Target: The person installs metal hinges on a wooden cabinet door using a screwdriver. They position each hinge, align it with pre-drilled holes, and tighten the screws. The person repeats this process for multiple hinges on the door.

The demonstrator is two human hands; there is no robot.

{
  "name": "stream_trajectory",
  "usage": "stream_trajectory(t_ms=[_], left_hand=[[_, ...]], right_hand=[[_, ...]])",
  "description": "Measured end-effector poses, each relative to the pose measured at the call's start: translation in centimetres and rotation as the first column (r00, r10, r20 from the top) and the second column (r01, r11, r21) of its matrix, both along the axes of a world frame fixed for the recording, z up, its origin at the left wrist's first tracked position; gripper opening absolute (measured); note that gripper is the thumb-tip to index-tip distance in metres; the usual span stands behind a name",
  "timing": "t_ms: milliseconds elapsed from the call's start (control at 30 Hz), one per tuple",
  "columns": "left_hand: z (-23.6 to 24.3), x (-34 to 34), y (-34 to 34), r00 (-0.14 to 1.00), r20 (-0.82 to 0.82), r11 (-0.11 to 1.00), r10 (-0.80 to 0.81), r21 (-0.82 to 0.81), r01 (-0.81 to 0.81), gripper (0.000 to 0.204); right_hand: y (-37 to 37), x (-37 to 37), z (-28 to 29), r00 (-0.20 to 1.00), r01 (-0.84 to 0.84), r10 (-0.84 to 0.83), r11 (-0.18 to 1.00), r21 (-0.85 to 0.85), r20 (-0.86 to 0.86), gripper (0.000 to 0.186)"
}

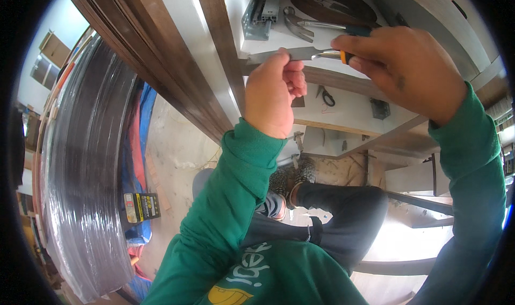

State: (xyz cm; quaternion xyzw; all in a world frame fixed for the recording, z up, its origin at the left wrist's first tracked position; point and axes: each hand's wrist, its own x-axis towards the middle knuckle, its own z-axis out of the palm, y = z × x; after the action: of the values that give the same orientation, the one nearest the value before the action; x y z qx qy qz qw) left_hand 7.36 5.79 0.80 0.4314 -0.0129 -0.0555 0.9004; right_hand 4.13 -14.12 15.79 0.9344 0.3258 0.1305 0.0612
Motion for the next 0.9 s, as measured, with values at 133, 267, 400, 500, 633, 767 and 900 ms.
stream_trajectory(t_ms=[133,267,400,500,633,767,900], left_hand=[[-0.2,-2.2,1.3,0.934,0.206,0.946,-0.291,0.209,0.248,0.04],[-0.5,-5.8,5.1,0.929,0.194,0.812,-0.314,0.562,0.157,0.023],[-0.8,-6.5,6.7,0.668,0.737,0.658,-0.102,0.554,-0.51,0.029],[-0.9,-7.0,7.5,0.527,0.799,0.572,-0.29,0.586,-0.574,0.032],[-1.1,-7.3,9.5,0.553,0.762,0.44,-0.336,0.647,-0.623,0.03],[-1.0,-5.8,10.5,0.607,0.731,0.292,-0.31,0.681,-0.671,0.034],[0.0,-3.3,9.0,0.498,0.765,0.106,-0.409,0.582,-0.807,0.052]], right_hand=[[-0.2,-2.2,1.2,0.991,0.057,-0.048,0.996,0.075,-0.126,0.033],[-2.1,-6.8,2.0,0.945,0.258,-0.24,0.965,0.054,-0.223,0.034],[-3.4,-9.2,0.2,0.964,0.179,-0.136,0.968,0.175,-0.229,0.035],[-3.8,-10.5,-0.5,0.96,0.186,-0.138,0.965,0.185,-0.245,0.035],[-4.7,-11.5,-0.8,0.958,0.202,-0.147,0.955,0.218,-0.247,0.035],[-6.3,-12.1,-2.5,0.894,0.352,-0.154,0.823,0.447,-0.42,0.041],[-6.4,-13.4,-7.7,0.874,0.458,-0.156,0.58,0.674,-0.46,0.038]])
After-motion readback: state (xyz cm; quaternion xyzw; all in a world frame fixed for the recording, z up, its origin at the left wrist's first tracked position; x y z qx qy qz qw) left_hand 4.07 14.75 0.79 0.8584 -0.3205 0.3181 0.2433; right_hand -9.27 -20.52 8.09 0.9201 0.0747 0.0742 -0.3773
